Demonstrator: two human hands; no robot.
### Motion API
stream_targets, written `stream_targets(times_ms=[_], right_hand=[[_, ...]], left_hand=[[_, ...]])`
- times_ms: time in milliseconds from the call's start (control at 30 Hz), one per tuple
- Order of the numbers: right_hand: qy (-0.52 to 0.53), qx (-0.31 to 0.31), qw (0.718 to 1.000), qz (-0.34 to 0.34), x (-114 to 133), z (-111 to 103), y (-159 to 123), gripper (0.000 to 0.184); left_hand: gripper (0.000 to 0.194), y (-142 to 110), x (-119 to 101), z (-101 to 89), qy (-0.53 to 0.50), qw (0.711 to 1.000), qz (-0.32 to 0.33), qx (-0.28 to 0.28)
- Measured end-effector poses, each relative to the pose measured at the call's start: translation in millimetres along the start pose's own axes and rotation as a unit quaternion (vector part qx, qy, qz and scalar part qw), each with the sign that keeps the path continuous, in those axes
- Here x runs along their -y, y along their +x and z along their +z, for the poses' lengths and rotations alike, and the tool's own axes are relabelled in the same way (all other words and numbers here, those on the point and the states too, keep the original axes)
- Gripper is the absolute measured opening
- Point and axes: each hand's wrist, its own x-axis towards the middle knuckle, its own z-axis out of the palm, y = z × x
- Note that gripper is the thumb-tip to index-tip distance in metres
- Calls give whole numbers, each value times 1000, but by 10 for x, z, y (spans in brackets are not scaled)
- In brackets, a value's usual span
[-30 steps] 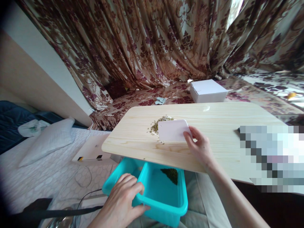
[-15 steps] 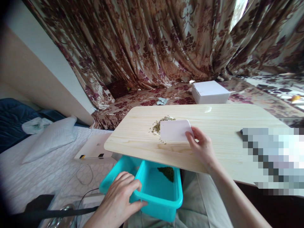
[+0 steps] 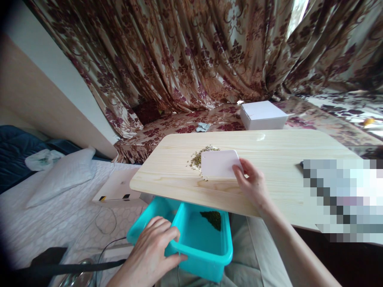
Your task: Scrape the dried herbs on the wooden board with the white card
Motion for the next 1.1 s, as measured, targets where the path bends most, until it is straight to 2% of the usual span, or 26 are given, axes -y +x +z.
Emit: stream_targets(times_ms=[333, 600, 800, 1000, 1100], right_hand=[[5, 36, 999, -5, 18, 18, -5, 22], [3, 33, 999, 0, 32, 4, -19, 20], [4, 2, 1000, 13, 35, -26, -26, 19], [10, 9, 1000, 12, 40, -33, -29, 18], [25, -10, 999, 22, 18, -43, -31, 19]], left_hand=[[32, 9, 20, 20, -2, 1000, 9, 2], [32, 15, 29, 33, -3, 1000, 9, 2], [32, 7, 14, 23, -1, 1000, 6, 5], [33, 2, 5, 12, -2, 1000, 8, 5], [34, 11, 15, 9, -5, 1000, 12, 5]])
